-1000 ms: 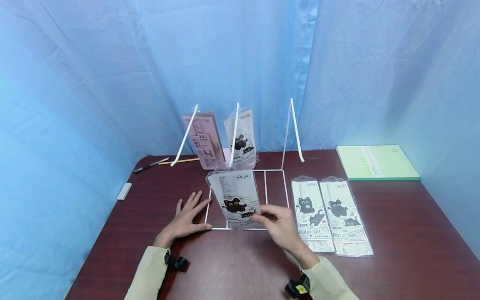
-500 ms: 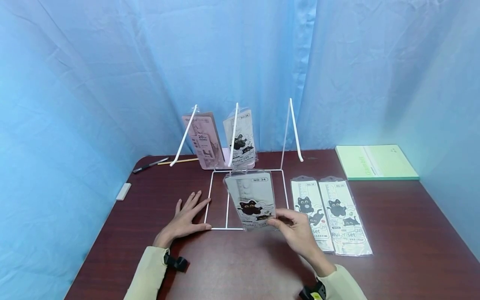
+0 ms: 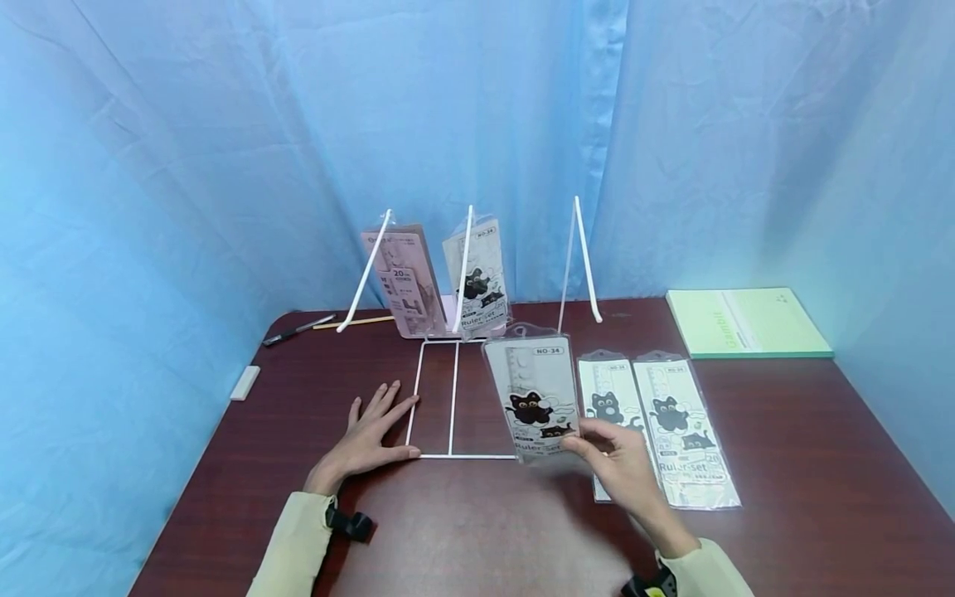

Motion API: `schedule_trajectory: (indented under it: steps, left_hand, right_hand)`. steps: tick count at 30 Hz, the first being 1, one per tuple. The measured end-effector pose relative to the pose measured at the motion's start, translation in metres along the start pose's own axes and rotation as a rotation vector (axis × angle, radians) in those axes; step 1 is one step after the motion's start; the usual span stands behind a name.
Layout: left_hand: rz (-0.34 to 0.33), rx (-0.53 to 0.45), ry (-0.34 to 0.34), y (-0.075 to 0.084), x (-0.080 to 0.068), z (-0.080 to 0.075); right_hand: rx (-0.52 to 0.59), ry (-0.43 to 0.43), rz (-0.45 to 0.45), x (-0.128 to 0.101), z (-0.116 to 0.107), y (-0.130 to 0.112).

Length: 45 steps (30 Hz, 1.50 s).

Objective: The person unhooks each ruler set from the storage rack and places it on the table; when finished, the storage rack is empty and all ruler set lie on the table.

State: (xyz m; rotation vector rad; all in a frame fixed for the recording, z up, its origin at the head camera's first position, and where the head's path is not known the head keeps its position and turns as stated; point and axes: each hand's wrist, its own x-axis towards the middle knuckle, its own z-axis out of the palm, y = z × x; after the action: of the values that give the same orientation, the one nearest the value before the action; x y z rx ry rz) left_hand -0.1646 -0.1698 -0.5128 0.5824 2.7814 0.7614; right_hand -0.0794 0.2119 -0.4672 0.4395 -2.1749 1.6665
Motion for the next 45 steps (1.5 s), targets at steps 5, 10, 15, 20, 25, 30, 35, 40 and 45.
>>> schedule_trajectory:
  steps: [5,10,15,20,25,30,35,40,45]
  left_hand:
    - [0.001,-0.006,0.004,0.001,-0.001,0.000]
    - [0.010,-0.008,0.018,0.000,-0.001,0.001]
    - [0.018,-0.011,0.023,-0.001,-0.001,0.001]
    - [0.015,-0.010,0.014,-0.002,-0.002,0.000]
    - [-0.002,-0.003,-0.007,-0.001,-0.002,0.000]
    - [-0.009,-0.001,-0.017,-0.001,-0.001,0.000]
    - [-0.003,0.001,-0.008,-0.001,-0.001,0.000]
    - [0.001,-0.002,0.002,-0.002,0.000,0.001]
    - [0.004,-0.001,0.008,-0.002,0.000,0.001]
  right_hand:
    - [-0.050,0.013,0.071,-0.001,-0.009,0.002]
    - [-0.086,0.017,0.119,-0.004,-0.018,0.006]
    - [-0.117,0.046,0.140,-0.006,-0.027,0.010]
    - [-0.118,0.085,0.160,-0.007,-0.037,0.013]
    - [-0.084,0.129,0.191,-0.008,-0.046,0.015]
    - [-0.095,0.138,0.249,-0.010,-0.059,0.019]
    - [-0.146,0.145,0.316,-0.010,-0.074,0.022]
    - [-0.178,0.166,0.369,-0.010,-0.087,0.025]
    - [-0.176,0.208,0.450,-0.011,-0.102,0.029]
